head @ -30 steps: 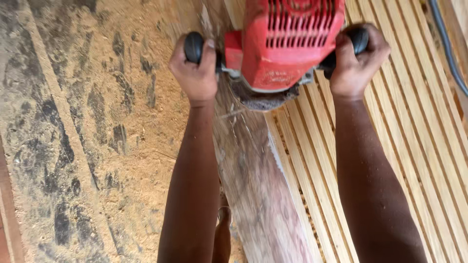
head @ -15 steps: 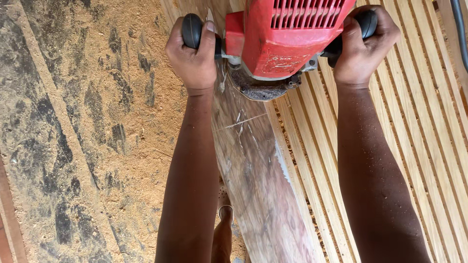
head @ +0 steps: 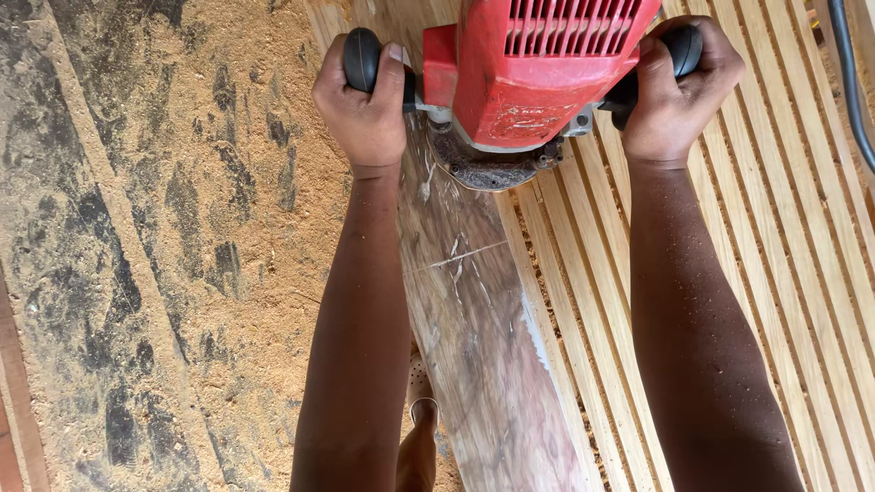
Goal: The person uses a handheld electric router to cut grooves into a long wooden plank. They guide the tool along the wood's length, creating parallel channels while sawdust accumulates on the surface.
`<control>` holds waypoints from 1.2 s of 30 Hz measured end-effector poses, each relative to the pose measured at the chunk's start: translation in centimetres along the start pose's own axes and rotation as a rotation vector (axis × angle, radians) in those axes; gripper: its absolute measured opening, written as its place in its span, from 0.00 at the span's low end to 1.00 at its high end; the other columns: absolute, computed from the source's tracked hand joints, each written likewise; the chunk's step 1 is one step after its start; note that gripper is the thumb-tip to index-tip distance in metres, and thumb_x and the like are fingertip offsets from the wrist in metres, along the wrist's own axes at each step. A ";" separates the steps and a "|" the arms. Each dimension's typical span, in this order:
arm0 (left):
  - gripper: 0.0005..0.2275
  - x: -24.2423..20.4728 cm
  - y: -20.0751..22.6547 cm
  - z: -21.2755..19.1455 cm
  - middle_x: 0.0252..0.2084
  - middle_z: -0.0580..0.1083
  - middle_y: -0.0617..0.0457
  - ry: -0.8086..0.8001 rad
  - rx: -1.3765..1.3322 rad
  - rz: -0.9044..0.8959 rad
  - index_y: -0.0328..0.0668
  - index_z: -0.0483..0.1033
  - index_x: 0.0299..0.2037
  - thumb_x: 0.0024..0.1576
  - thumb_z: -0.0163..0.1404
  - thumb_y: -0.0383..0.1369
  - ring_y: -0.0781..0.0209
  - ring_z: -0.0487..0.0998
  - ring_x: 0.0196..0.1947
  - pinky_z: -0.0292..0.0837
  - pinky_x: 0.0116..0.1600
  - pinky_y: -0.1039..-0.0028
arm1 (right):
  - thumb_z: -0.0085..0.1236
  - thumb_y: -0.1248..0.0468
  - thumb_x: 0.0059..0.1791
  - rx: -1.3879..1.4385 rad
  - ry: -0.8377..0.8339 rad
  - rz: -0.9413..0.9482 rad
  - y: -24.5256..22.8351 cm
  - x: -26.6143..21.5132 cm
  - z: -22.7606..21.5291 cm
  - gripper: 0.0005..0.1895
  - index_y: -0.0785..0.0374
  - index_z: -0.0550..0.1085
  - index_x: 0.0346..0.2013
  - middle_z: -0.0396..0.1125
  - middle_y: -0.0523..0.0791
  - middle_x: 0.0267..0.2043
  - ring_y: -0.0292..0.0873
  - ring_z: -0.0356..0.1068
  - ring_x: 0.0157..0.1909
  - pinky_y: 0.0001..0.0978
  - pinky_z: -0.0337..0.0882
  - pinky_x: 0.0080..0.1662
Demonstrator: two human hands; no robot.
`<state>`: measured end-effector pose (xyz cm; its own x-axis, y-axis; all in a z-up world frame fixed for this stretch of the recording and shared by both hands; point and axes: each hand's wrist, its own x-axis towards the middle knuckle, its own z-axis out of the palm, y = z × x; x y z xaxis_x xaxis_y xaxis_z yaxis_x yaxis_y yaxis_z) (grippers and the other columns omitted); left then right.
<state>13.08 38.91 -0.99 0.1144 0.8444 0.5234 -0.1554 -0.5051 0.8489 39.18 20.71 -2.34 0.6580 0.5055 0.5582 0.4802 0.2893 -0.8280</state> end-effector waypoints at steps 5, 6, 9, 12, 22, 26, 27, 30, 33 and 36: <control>0.06 0.9 -0.8 0.1 0.25 0.72 0.56 -0.011 -0.059 -0.019 0.37 0.72 0.32 0.60 0.56 0.25 0.68 0.74 0.25 0.69 0.31 0.74 | 0.57 0.72 0.52 0.013 0.010 -0.018 -0.3 0.9 1.0 0.05 0.74 0.71 0.39 0.66 0.45 0.38 0.36 0.62 0.39 0.29 0.66 0.44; 0.06 1.1 -0.9 0.1 0.25 0.71 0.56 -0.010 -0.027 -0.008 0.37 0.72 0.31 0.60 0.56 0.25 0.69 0.73 0.24 0.69 0.31 0.75 | 0.57 0.72 0.52 -0.008 0.002 -0.013 -0.5 1.1 1.2 0.05 0.73 0.71 0.38 0.66 0.44 0.37 0.36 0.62 0.38 0.28 0.65 0.43; 0.07 1.8 -1.4 0.2 0.24 0.70 0.57 -0.006 -0.030 -0.013 0.37 0.72 0.31 0.59 0.56 0.25 0.70 0.71 0.23 0.67 0.30 0.75 | 0.57 0.72 0.52 -0.032 0.001 -0.012 -0.8 1.8 1.9 0.04 0.73 0.72 0.37 0.66 0.44 0.36 0.35 0.61 0.35 0.28 0.64 0.41; 0.08 2.4 -1.9 0.4 0.24 0.67 0.58 0.000 -0.034 -0.007 0.37 0.71 0.31 0.60 0.57 0.25 0.70 0.66 0.24 0.63 0.32 0.75 | 0.56 0.72 0.49 -0.005 0.030 0.000 -0.7 2.4 2.7 0.05 0.73 0.70 0.36 0.66 0.43 0.35 0.35 0.61 0.36 0.29 0.65 0.43; 0.07 4.7 -3.5 0.7 0.26 0.68 0.59 0.001 -0.082 -0.027 0.36 0.71 0.32 0.59 0.57 0.24 0.70 0.66 0.25 0.63 0.33 0.75 | 0.56 0.73 0.52 -0.031 -0.014 -0.006 1.4 4.4 3.8 0.04 0.74 0.72 0.36 0.66 0.44 0.35 0.35 0.60 0.34 0.28 0.63 0.40; 0.06 6.0 -4.3 0.8 0.27 0.68 0.58 -0.010 -0.076 -0.003 0.36 0.72 0.33 0.59 0.57 0.25 0.70 0.68 0.27 0.65 0.34 0.74 | 0.58 0.73 0.53 -0.014 0.005 -0.004 2.3 5.2 4.8 0.05 0.74 0.71 0.38 0.66 0.44 0.37 0.35 0.61 0.36 0.28 0.65 0.42; 0.06 6.4 -4.5 0.9 0.26 0.69 0.58 -0.009 -0.050 -0.001 0.36 0.72 0.33 0.59 0.57 0.25 0.70 0.68 0.26 0.66 0.33 0.74 | 0.58 0.73 0.53 0.007 0.005 0.000 2.6 5.5 5.0 0.05 0.74 0.71 0.38 0.66 0.44 0.38 0.35 0.61 0.36 0.29 0.66 0.42; 0.06 7.5 -5.0 1.0 0.26 0.69 0.58 -0.009 -0.006 0.031 0.36 0.72 0.33 0.59 0.57 0.26 0.70 0.69 0.25 0.66 0.33 0.74 | 0.57 0.73 0.53 0.021 0.011 -0.006 3.4 6.3 5.7 0.05 0.74 0.71 0.39 0.66 0.44 0.38 0.35 0.62 0.37 0.29 0.66 0.43; 0.07 8.3 -5.4 1.2 0.26 0.68 0.58 -0.010 -0.075 -0.005 0.36 0.72 0.33 0.60 0.57 0.26 0.70 0.67 0.26 0.64 0.33 0.74 | 0.57 0.73 0.53 -0.008 0.004 0.016 3.8 7.0 6.2 0.04 0.74 0.71 0.39 0.65 0.44 0.37 0.35 0.60 0.36 0.29 0.65 0.42; 0.06 9.1 -5.8 1.4 0.26 0.67 0.58 -0.014 -0.081 -0.009 0.35 0.72 0.33 0.60 0.57 0.26 0.69 0.67 0.26 0.63 0.34 0.73 | 0.58 0.74 0.53 -0.008 0.030 -0.017 4.0 7.7 7.1 0.06 0.73 0.70 0.43 0.66 0.45 0.42 0.36 0.63 0.42 0.30 0.68 0.49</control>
<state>16.39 49.32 -1.02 0.1298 0.8459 0.5173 -0.2331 -0.4810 0.8451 42.04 31.55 -1.67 0.6669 0.4757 0.5736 0.4958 0.2914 -0.8181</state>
